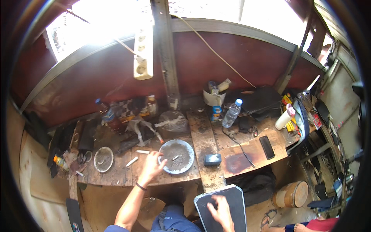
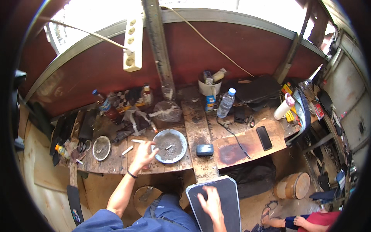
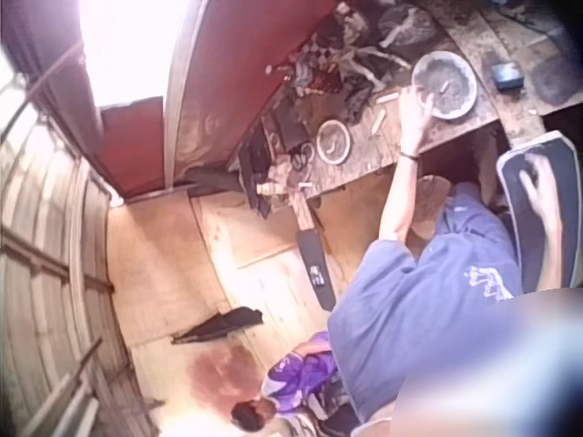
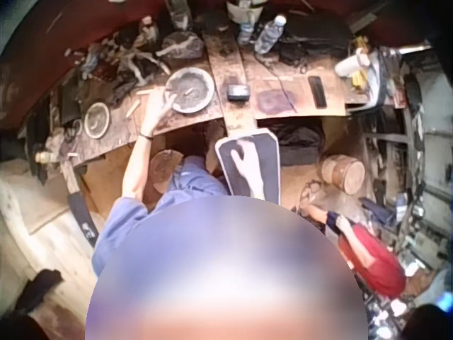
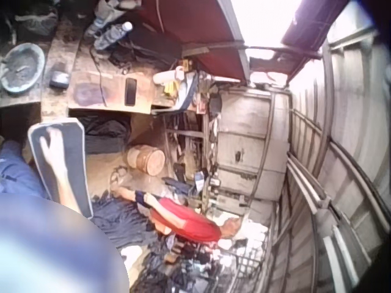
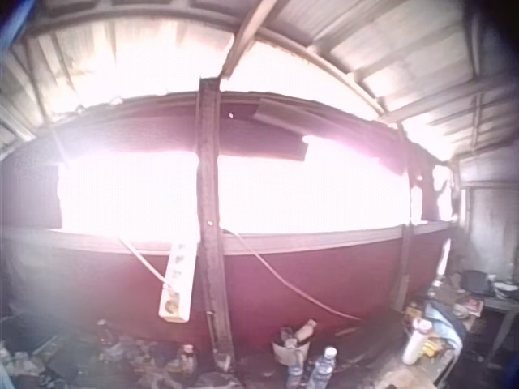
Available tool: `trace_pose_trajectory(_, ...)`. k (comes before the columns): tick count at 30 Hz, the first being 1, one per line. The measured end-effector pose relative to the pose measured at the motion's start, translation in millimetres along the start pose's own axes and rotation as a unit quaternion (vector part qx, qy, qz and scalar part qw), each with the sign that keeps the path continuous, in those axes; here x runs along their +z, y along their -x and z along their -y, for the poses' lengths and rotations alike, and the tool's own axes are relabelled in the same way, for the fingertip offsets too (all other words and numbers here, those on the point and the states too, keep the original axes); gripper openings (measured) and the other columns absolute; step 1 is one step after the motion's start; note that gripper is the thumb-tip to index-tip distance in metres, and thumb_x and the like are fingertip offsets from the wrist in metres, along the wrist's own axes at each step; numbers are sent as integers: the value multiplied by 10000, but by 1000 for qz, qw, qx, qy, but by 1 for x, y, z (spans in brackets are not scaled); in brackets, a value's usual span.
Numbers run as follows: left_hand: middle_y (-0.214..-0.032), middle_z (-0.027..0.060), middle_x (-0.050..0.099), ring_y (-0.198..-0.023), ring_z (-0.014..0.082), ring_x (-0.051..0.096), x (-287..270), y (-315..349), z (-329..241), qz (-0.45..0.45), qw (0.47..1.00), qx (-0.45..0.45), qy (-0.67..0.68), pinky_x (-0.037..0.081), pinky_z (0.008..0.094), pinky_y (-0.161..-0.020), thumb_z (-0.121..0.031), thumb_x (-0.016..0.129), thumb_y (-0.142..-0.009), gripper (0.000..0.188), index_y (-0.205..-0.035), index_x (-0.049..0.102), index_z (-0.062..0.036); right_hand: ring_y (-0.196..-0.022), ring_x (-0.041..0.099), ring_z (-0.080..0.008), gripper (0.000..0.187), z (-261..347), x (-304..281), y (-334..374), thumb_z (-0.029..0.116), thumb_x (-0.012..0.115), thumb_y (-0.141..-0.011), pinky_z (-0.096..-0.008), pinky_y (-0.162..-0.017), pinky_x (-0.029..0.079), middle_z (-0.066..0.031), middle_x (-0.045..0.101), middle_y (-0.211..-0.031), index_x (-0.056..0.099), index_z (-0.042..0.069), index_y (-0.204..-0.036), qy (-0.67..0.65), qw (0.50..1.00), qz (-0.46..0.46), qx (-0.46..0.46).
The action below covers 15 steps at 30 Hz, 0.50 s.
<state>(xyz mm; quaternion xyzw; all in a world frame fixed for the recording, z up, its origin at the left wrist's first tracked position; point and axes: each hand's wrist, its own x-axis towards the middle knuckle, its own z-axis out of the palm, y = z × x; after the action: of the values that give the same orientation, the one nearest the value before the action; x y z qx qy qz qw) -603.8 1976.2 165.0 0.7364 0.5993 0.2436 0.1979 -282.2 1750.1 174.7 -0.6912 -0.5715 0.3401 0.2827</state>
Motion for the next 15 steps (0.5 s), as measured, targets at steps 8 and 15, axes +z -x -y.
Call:
trace_pose_trajectory(8, -1195, 182, 671, -1158, 362, 637, -8, -50, -31, 29, 987, 89, 133, 508, 434, -1020, -238, 783, -892, 346, -1158, 693, -37, -1454, 429, -387, 770, 6, -7, -216, 183, 830, -823, -610, -1171, 355, -272, 455, -1524, 474, 136, -1505, 287, 955, 34, -63)
trace_pose_trajectory(15, -1445, 130, 574, -1313, 240, 581, 37, -58, -122, 225, 871, 14, 437, 495, 402, -1106, -179, 797, -929, 715, -1534, 430, -70, -1058, 714, -227, 525, 31, -22, -192, 421, 430, -1082, -415, -730, 652, -116, 693, -1234, 547, 34, -1417, -588, 806, -23, 64)
